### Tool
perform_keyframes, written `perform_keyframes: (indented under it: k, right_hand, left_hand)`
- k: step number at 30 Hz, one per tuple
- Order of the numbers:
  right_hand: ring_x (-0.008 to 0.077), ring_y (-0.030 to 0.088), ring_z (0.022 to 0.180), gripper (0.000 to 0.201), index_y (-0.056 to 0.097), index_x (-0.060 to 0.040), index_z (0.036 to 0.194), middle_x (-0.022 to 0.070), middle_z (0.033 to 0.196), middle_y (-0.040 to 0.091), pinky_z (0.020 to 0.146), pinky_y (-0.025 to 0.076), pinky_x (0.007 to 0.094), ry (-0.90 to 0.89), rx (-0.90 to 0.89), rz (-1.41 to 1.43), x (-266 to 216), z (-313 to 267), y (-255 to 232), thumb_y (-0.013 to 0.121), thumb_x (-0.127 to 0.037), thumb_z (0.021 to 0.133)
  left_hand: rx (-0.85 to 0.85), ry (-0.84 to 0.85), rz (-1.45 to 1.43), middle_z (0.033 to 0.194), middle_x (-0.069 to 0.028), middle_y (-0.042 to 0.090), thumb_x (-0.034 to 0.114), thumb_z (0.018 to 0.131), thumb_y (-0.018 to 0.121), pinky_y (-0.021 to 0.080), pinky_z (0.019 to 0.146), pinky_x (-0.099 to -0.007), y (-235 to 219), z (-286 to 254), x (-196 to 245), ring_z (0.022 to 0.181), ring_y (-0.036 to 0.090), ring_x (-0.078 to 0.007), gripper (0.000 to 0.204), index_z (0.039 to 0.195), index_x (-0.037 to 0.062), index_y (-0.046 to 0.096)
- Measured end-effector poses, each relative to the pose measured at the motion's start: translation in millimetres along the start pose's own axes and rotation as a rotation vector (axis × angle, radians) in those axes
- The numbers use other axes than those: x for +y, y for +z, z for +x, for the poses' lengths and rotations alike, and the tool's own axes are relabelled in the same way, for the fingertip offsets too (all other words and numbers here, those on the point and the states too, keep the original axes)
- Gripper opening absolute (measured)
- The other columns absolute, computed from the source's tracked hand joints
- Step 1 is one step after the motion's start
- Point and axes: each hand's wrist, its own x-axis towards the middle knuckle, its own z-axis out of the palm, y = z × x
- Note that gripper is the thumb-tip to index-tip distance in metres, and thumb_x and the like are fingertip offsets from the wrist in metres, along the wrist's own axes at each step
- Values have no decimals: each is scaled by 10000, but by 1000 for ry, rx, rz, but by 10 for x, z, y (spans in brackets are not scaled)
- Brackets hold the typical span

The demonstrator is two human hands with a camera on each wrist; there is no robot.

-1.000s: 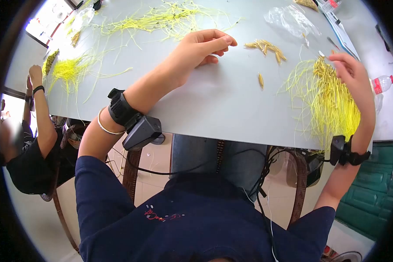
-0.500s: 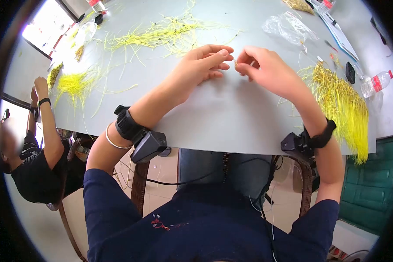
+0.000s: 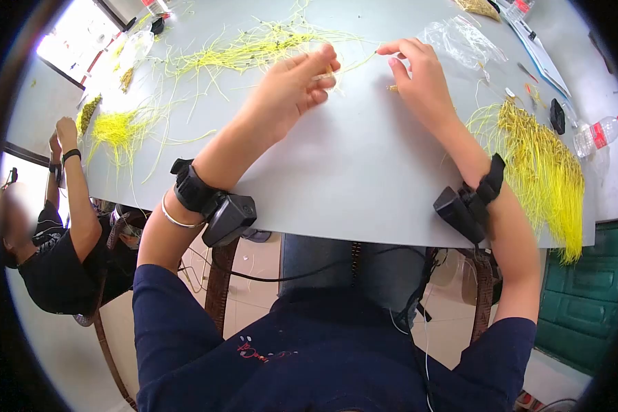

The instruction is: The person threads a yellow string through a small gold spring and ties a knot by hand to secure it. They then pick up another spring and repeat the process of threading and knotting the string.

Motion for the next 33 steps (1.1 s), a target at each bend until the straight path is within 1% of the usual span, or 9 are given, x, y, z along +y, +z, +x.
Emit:
perform_keyframes:
  k: [1,3,9,16,18,22,27,31,33]
  right_hand:
    - [245,518,919,163,614,-84,916,59,965,598,805,423,348,0,2,0,88,15,83,501,-44,804]
    - [270,517,894,169,610,-89,926,45,934,593,801,430,359,-267,111,-191,217,34,197,515,-39,796]
    - [267,528,865,166,593,-71,878,59,859,590,765,437,350,-211,-142,-207,105,66,40,518,18,759]
    - [263,537,828,91,547,-58,828,86,793,574,719,434,347,-254,-123,-195,41,64,18,553,-3,755]
    - [261,534,829,76,542,-65,834,77,805,570,716,433,348,-144,-82,-65,-43,55,-6,569,-40,767]
    - [261,531,837,61,544,-72,834,75,834,568,724,433,355,-191,-2,-211,-2,-20,-23,568,-67,777]
    - [267,532,853,84,548,-65,811,78,829,574,728,432,374,-212,-140,-296,98,-28,16,594,-128,781]
    - [222,547,828,104,549,-49,793,72,799,590,713,434,339,-115,-162,-45,-252,-20,-136,587,-146,804]
    - [151,545,810,126,561,-36,824,59,789,605,706,430,287,223,-366,442,-410,-28,-228,534,-152,864]
  left_hand:
    - [-129,-94,-131,872,40,504,344,902,514,402,610,-134,-30,21,-27,683,454,-2,339,1064,47,504]
    - [-74,-155,-128,829,50,453,329,915,492,363,535,-109,124,-35,6,614,389,11,347,1078,23,478]
    - [-74,-115,-39,848,47,464,312,911,507,398,588,-127,143,-68,33,657,432,0,338,1083,22,480]
    - [-21,-24,94,849,49,478,256,924,487,412,701,-151,135,-45,0,743,452,-15,331,1136,3,510]
    - [-31,-7,136,840,51,485,248,927,479,409,707,-151,107,-42,3,744,448,-14,342,1159,-1,514]
    - [-106,-3,142,792,55,497,239,938,449,403,697,-154,99,-48,-8,727,439,-20,350,1187,1,513]
    - [-193,-39,200,831,43,542,248,931,460,381,661,-150,100,-66,28,727,445,-36,317,1127,27,574]
    - [-97,357,732,882,16,604,281,886,517,417,647,-211,121,-34,23,743,502,-67,274,971,63,660]
    - [-45,498,903,872,0,628,285,858,546,451,668,-256,85,-16,6,721,536,-82,255,895,77,690]
